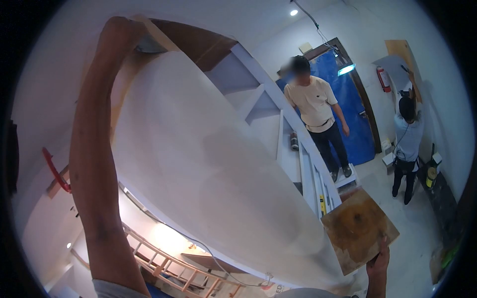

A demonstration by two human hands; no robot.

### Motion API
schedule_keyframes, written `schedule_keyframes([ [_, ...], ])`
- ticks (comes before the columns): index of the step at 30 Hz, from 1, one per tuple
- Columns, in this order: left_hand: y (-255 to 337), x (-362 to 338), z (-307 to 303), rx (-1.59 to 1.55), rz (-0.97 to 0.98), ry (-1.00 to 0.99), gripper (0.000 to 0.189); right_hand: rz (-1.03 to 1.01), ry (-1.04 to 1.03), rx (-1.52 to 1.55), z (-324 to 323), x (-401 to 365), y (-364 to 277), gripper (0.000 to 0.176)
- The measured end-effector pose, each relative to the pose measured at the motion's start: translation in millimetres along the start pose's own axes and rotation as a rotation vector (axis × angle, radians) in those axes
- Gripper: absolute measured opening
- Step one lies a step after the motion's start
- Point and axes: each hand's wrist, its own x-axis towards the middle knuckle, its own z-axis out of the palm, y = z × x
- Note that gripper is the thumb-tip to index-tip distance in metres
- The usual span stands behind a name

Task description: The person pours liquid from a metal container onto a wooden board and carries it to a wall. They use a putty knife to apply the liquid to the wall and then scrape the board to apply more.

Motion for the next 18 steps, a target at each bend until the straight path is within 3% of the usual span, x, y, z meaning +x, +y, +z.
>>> schedule_keyframes([
  [3,29,-24,-22,-0.100,-0.263,-0.136,0.040,-0.003,-0.026,0.001,-2,0,0,0.068],
  [6,11,-30,-20,-0.077,-0.154,-0.077,0.034,-0.003,0.009,0.016,-6,3,3,0.068],
  [18,-18,-63,-61,-0.324,-0.336,-0.138,0.022,-0.008,-0.001,0.006,-2,3,-1,0.064],
])
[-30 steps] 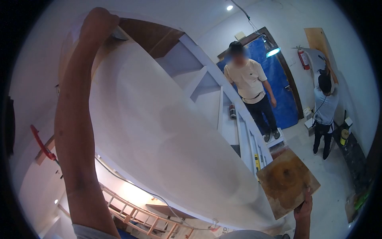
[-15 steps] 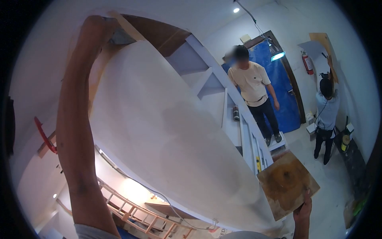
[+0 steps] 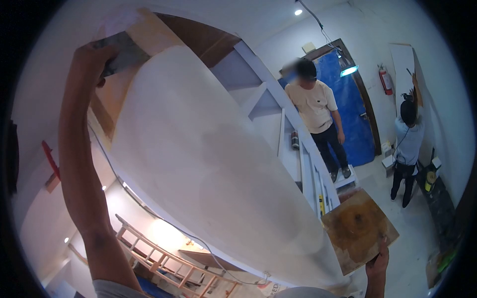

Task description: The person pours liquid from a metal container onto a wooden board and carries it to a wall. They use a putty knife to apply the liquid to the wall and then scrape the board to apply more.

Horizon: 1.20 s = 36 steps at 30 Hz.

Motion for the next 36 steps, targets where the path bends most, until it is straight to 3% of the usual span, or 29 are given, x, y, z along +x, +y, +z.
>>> schedule_keyframes([
  [3,-29,-6,-17,-0.238,-0.113,-0.048,0.024,-0.005,0.008,0.013,7,0,-3,0.063],
  [12,-95,-31,-60,-0.410,-0.342,-0.042,0.019,0.005,-0.050,0.020,1,9,-9,0.066],
  [18,-86,-41,-49,0.057,-0.419,-0.004,0.020,0.009,-0.029,0.023,20,9,-12,0.061],
  [21,-95,-18,-27,0.030,-0.398,-0.026,0.023,0.004,-0.069,0.047,15,12,-9,0.062],
  [23,-138,40,-16,0.366,-0.050,-0.175,0.025,0.006,-0.040,0.051,11,14,-8,0.062],
  [25,-104,41,-10,0.341,-0.094,-0.186,0.027,0.009,-0.024,0.041,9,16,-7,0.063],
  [26,-32,17,-6,0.148,-0.309,-0.120,0.029,0.007,-0.025,0.032,8,15,-7,0.063],
  [28,36,-10,-1,0.154,-0.264,-0.030,0.020,-0.001,-0.026,0.012,6,14,-6,0.063],
  [33,73,39,18,0.609,0.031,-0.158,0.027,-0.023,-0.049,0.000,8,10,-2,0.065],
  [36,107,38,31,0.333,-0.103,-0.101,0.025,-0.031,0.014,0.012,5,7,2,0.066],
])
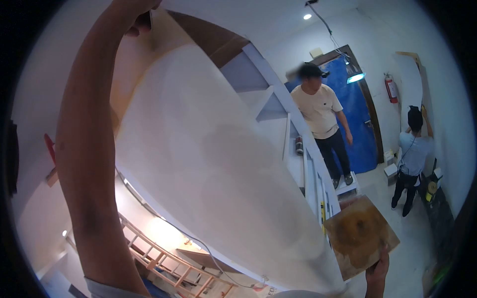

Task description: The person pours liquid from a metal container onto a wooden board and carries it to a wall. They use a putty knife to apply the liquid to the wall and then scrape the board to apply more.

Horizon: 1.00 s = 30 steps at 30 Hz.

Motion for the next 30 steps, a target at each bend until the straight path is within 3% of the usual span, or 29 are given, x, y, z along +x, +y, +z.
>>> schedule_keyframes([
  [3,28,-1,9,0.310,0.100,-0.059,0.024,-0.012,0.013,0.000,-4,-5,1,0.067],
  [6,44,-33,-2,0.404,0.412,-0.153,0.023,0.010,0.052,0.006,-13,-11,-2,0.068],
  [9,52,-55,-3,0.410,0.581,-0.157,0.022,0.007,0.082,-0.032,-35,-14,-3,0.069],
  [14,32,-67,16,0.586,0.734,0.020,0.017,-0.011,0.120,-0.039,-32,-15,-8,0.070],
  [18,-31,24,45,0.628,1.242,0.271,0.014,-0.019,0.119,0.010,-28,-10,-8,0.070],
  [21,-44,5,29,0.587,1.023,0.360,0.011,-0.003,0.101,0.001,-13,-8,-12,0.067],
  [24,-69,10,19,0.325,1.105,0.359,0.015,0.021,0.086,-0.008,-11,-4,-12,0.066],
  [30,-93,30,13,0.293,1.175,0.308,0.020,0.015,0.063,-0.044,-9,1,-12,0.066],
])
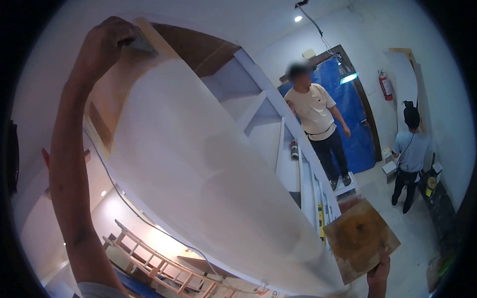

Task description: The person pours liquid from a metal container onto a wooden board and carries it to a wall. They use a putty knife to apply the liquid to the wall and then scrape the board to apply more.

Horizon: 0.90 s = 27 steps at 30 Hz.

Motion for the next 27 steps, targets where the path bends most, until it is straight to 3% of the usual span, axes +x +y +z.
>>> schedule_keyframes([
  [6,-20,-46,-35,-0.092,-0.067,0.197,0.023,-0.022,-0.044,0.023,7,-3,-5,0.069],
  [13,-16,-88,-35,-0.279,-0.173,0.175,0.029,-0.038,-0.118,-0.008,1,-1,-9,0.069],
  [24,-16,-66,-3,-0.162,-0.080,0.178,0.034,-0.043,-0.053,-0.002,2,-10,-9,0.070],
  [27,-11,-51,1,-0.203,-0.124,0.103,0.024,-0.027,-0.011,-0.006,-5,-12,-7,0.071],
])
